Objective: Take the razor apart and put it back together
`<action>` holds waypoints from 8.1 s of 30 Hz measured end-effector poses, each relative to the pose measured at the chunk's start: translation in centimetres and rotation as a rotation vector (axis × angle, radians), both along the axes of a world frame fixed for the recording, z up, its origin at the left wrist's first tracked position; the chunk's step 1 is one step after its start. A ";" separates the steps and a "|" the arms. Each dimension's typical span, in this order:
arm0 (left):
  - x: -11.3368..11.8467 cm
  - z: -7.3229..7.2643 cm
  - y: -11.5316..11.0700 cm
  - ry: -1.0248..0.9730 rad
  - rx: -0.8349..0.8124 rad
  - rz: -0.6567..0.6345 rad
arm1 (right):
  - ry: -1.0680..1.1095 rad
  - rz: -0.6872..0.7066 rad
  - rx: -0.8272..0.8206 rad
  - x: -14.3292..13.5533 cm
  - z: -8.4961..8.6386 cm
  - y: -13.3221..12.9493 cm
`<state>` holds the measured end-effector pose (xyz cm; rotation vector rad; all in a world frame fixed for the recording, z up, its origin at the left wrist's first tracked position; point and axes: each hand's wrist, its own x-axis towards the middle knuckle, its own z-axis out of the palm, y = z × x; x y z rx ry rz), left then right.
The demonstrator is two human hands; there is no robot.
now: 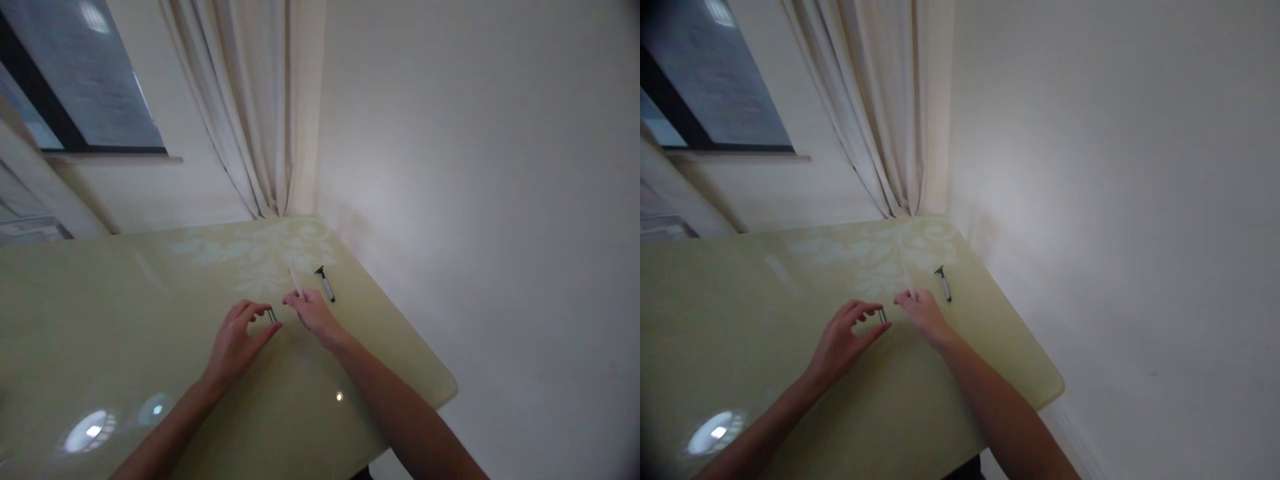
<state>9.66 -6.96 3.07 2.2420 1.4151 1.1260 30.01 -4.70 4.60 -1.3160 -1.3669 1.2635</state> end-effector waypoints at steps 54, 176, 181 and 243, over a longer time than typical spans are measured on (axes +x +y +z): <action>-1.9 0.9 -4.2 -0.273 -0.087 -0.110 | 0.329 0.315 -0.151 -2.2 0.4 -3.6; -4.7 -0.7 -2.6 -0.368 -0.225 0.040 | -0.438 0.247 0.277 -2.2 -0.7 -3.5; -5.0 -0.9 -2.6 -0.360 -0.229 0.037 | -0.417 0.240 0.287 -2.5 -1.5 -3.9; -2.6 0.3 -1.7 -0.446 -0.055 -0.021 | -0.297 0.369 0.427 0.0 0.2 -1.2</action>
